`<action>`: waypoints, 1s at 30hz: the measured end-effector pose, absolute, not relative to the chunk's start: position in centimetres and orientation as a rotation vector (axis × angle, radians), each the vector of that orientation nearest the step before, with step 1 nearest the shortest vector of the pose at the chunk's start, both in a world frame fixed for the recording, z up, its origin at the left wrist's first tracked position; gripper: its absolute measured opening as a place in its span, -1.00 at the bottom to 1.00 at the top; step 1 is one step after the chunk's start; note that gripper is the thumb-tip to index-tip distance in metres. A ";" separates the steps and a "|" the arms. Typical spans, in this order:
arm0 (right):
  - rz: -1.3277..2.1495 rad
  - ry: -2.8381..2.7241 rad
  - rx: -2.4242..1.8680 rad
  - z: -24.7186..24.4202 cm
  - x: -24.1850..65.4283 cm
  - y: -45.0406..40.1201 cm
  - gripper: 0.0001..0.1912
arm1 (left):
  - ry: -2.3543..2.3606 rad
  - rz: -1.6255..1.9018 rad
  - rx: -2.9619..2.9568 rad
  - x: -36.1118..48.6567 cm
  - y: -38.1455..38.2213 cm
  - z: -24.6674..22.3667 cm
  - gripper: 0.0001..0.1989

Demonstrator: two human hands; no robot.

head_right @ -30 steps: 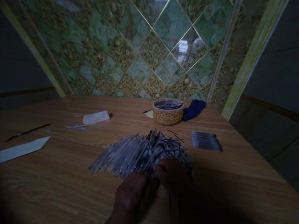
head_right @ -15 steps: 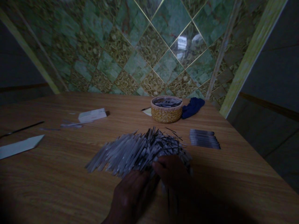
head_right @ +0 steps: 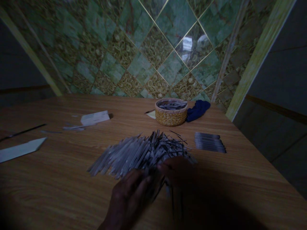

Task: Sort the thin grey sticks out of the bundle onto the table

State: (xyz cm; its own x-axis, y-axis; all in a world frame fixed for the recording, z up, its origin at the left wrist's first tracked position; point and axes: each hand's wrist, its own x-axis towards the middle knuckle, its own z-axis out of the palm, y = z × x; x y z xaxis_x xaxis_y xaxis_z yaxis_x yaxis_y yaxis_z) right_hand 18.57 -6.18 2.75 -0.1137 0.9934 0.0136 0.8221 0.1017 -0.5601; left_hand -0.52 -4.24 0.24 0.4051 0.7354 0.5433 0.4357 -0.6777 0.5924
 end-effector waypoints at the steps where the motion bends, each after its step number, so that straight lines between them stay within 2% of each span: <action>1: 0.551 -2.120 -1.837 2.9 19.0 -6.1 -0.59 | 1.052 1.156 2.164 -0.6 -4.1 0.3 -0.88; 5: 0.581 -2.321 -1.947 2.9 19.9 -6.4 -0.74 | 1.100 1.159 1.542 -0.5 -3.7 0.1 -0.83; 9: 0.630 -2.376 -2.011 2.7 19.8 -6.9 -0.74 | 0.982 1.152 1.203 -0.5 -3.2 -0.1 -0.83; 15: 0.683 -2.426 -2.084 2.7 19.9 -7.2 -0.77 | 0.967 1.156 1.062 -0.3 -3.2 0.4 -0.81; 30: 0.637 -2.514 -2.016 1.1 17.0 -6.8 -0.69 | 1.051 1.203 0.986 -0.2 -3.0 1.5 -0.81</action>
